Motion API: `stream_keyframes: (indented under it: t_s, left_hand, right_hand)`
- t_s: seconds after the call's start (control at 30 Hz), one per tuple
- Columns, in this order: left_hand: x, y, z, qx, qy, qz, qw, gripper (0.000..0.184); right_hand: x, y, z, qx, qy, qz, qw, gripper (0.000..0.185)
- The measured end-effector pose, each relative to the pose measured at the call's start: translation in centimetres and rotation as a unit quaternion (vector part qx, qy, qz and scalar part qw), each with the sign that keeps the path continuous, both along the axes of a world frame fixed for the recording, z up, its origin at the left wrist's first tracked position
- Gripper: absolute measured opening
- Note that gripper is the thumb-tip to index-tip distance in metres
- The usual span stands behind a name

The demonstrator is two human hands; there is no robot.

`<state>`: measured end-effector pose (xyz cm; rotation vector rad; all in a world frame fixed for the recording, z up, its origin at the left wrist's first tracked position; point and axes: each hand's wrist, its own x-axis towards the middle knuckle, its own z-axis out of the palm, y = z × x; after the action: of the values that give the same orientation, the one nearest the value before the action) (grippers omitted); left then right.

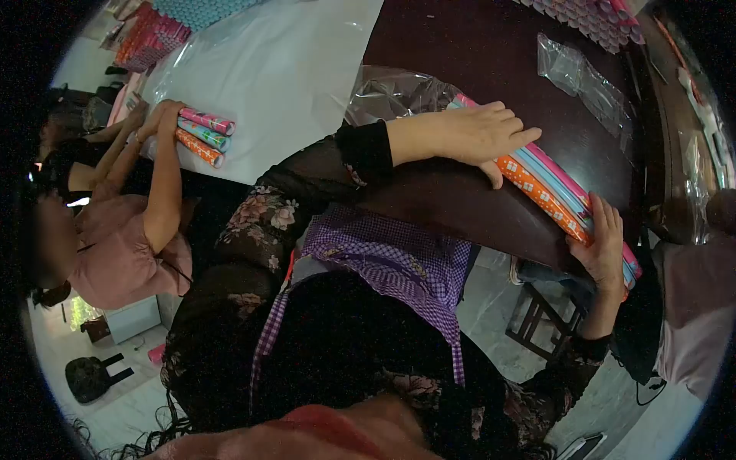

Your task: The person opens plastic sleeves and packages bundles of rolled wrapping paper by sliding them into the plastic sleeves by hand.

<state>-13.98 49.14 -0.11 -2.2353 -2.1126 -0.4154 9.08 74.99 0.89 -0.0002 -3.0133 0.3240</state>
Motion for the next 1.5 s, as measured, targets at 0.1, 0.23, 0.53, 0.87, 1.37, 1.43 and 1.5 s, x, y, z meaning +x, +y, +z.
stream_keyframes:
  t_s: [0.1,0.23,0.53,0.87,1.37,1.43,1.5]
  left_hand:
    - [-0.2,-0.1,0.3,-0.016,-0.040,0.016,0.999,0.089]
    - [-3.0,-3.9,2.6,0.121,-0.044,0.052,0.990,0.064]
    - [-18.9,-20.1,-0.8,0.025,-0.086,0.595,0.799,0.053]
    - [-19.1,-21.4,-2.3,0.117,-0.459,0.593,0.651,0.029]
    - [-23.5,-28.3,3.1,0.394,-0.398,0.589,0.582,0.048]
    - [-19.7,-24.0,3.6,0.341,-0.264,0.520,0.738,0.057]
    - [-14.7,-19.4,3.2,0.236,-0.077,0.388,0.888,0.066]
  right_hand:
    - [0.1,0.3,-0.3,0.011,-0.007,0.000,1.000,0.085]
    - [0.0,1.2,-0.8,0.015,-0.017,-0.002,1.000,0.086]
    - [-0.5,0.9,-0.5,-0.017,-0.030,-0.005,0.999,0.084]
    - [-0.4,2.1,-1.9,0.001,-0.042,-0.018,0.999,0.087]
    - [-0.1,4.0,-3.4,-0.001,-0.005,0.037,0.999,0.085]
    - [0.0,3.2,-3.0,-0.029,-0.007,0.020,0.999,0.082]
    - [-0.2,3.1,-2.9,-0.024,-0.006,0.023,0.999,0.082]
